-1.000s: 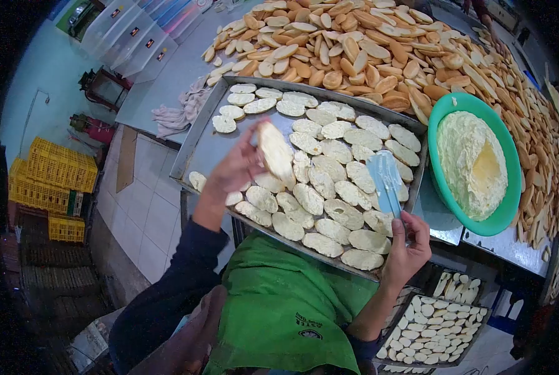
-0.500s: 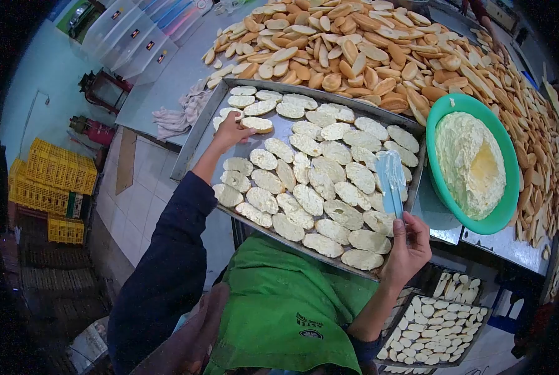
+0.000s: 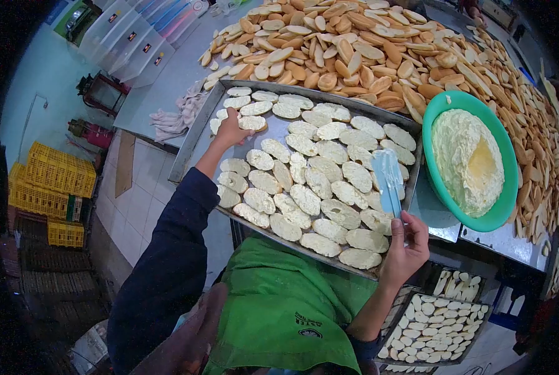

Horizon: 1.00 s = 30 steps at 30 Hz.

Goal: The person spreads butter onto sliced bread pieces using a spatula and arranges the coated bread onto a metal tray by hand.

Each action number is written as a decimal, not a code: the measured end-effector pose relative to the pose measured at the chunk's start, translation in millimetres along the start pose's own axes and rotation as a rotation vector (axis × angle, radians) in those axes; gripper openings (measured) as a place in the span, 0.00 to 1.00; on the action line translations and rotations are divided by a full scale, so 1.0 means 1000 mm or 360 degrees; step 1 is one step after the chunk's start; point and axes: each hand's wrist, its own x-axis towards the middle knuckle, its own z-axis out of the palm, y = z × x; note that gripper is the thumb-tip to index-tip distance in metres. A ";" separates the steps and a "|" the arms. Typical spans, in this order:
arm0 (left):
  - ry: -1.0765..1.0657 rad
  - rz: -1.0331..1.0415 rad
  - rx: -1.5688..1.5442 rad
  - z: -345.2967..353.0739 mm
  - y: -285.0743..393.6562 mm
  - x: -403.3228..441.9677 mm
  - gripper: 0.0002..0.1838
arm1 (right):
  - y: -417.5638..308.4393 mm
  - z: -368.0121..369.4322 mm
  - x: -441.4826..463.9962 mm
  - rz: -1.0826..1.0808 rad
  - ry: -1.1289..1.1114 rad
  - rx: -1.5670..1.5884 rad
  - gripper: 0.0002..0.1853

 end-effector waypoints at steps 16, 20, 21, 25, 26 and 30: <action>0.0077 0.0266 -0.0047 -0.021 0.054 0.002 0.29 | -0.217 0.043 -0.031 -0.0601 -0.0024 -0.0578 0.17; 0.0062 0.0435 -0.0074 -0.011 0.074 0.023 0.28 | -0.214 0.043 -0.027 -0.0588 -0.0013 -0.0561 0.31; 0.0098 0.0550 0.0009 -0.007 0.081 0.034 0.26 | -0.214 0.043 -0.024 -0.0563 -0.0065 -0.0595 0.27; 0.0181 0.1012 -0.0161 0.024 0.118 0.087 0.18 | -0.173 0.026 -0.009 -0.0809 -0.0286 -0.0958 0.19; 0.0164 0.0998 -0.0192 0.034 0.136 0.098 0.19 | -0.153 0.019 -0.003 -0.0945 -0.0363 -0.1123 0.20; -0.0078 0.0680 0.0050 0.073 0.201 0.137 0.28 | -0.111 -0.015 0.047 -0.1245 0.0138 -0.1449 0.12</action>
